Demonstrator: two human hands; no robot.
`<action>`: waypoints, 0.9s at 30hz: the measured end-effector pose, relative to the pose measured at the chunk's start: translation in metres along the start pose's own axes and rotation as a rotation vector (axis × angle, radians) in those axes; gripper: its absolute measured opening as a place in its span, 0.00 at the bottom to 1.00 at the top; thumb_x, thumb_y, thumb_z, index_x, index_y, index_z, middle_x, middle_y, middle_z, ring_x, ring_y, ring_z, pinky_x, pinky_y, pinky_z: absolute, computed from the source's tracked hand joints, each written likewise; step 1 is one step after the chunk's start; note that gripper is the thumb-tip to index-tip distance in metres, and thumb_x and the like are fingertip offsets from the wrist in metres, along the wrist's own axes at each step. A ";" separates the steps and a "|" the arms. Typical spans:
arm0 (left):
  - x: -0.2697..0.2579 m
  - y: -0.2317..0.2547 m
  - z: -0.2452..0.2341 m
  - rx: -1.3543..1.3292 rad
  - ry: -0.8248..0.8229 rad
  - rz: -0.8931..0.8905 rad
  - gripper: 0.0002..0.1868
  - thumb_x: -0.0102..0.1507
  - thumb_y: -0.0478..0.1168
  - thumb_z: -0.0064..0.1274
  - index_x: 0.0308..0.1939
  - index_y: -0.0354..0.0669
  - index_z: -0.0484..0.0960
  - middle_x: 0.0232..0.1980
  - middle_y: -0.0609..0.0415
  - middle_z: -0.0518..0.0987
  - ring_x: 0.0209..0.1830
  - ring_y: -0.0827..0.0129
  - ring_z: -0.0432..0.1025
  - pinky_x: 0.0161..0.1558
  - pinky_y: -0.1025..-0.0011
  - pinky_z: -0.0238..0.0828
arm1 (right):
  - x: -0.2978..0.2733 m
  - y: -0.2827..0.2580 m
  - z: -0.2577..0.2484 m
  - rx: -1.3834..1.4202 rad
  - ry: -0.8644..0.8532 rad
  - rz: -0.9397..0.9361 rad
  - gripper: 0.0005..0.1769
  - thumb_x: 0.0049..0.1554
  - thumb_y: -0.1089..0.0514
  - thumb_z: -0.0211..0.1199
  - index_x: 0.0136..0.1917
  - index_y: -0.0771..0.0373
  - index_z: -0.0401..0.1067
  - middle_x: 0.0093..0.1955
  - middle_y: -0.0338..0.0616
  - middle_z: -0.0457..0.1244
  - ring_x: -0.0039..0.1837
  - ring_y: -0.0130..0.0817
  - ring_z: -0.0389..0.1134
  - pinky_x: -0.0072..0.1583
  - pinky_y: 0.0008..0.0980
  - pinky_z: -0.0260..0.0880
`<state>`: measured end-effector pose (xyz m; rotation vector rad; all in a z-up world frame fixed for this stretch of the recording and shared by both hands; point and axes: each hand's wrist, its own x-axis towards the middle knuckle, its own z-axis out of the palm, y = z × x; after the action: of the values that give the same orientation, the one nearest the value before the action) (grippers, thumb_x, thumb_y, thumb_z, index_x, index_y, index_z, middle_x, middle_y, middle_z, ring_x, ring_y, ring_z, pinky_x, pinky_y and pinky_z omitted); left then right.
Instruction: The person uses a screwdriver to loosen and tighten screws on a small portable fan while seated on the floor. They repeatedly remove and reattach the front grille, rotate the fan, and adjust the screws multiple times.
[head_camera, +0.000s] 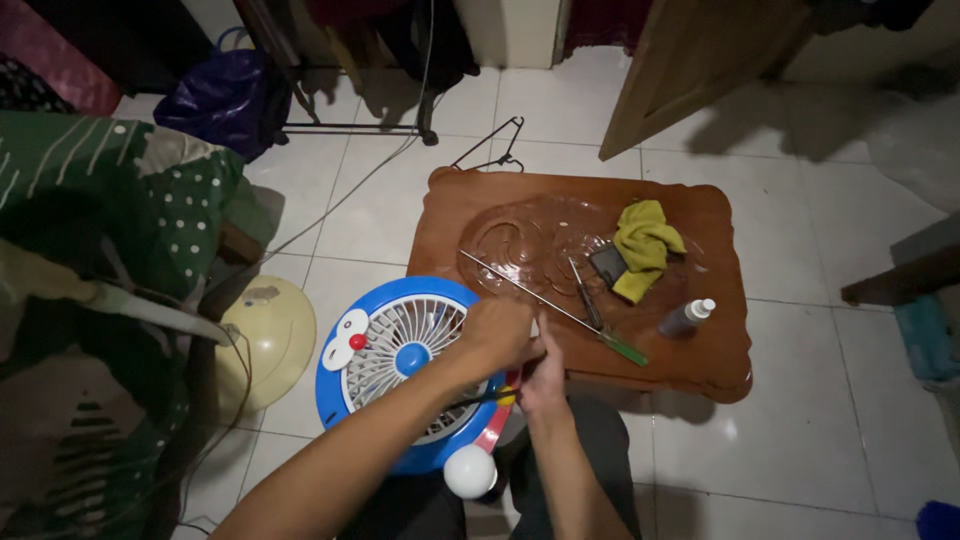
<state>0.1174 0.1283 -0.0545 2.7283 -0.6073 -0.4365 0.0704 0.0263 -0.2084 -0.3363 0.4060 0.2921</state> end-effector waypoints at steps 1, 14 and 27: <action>0.000 -0.003 -0.003 0.016 0.008 0.016 0.19 0.54 0.51 0.64 0.35 0.37 0.85 0.36 0.36 0.83 0.40 0.45 0.80 0.44 0.52 0.77 | -0.001 0.000 0.004 -0.001 -0.051 -0.028 0.26 0.63 0.39 0.56 0.61 0.62 0.72 0.56 0.45 0.69 0.58 0.38 0.70 0.62 0.41 0.69; -0.012 -0.026 -0.020 -0.081 0.069 0.219 0.26 0.60 0.51 0.61 0.50 0.30 0.78 0.44 0.29 0.80 0.43 0.35 0.77 0.43 0.46 0.74 | 0.011 0.005 -0.039 0.031 -0.413 -0.080 0.24 0.60 0.55 0.64 0.64 0.71 0.64 0.59 0.51 0.68 0.64 0.44 0.69 0.72 0.47 0.64; -0.040 -0.022 -0.022 -0.329 0.326 0.127 0.28 0.59 0.48 0.62 0.59 0.39 0.76 0.56 0.34 0.76 0.52 0.37 0.74 0.49 0.50 0.72 | -0.019 -0.005 0.024 -0.200 -0.402 -0.206 0.42 0.51 0.62 0.66 0.78 0.65 0.57 0.62 0.50 0.64 0.66 0.42 0.65 0.72 0.43 0.63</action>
<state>0.0983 0.1702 -0.0330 2.3604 -0.5594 -0.0485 0.0637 0.0271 -0.1781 -0.4994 -0.0555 0.1920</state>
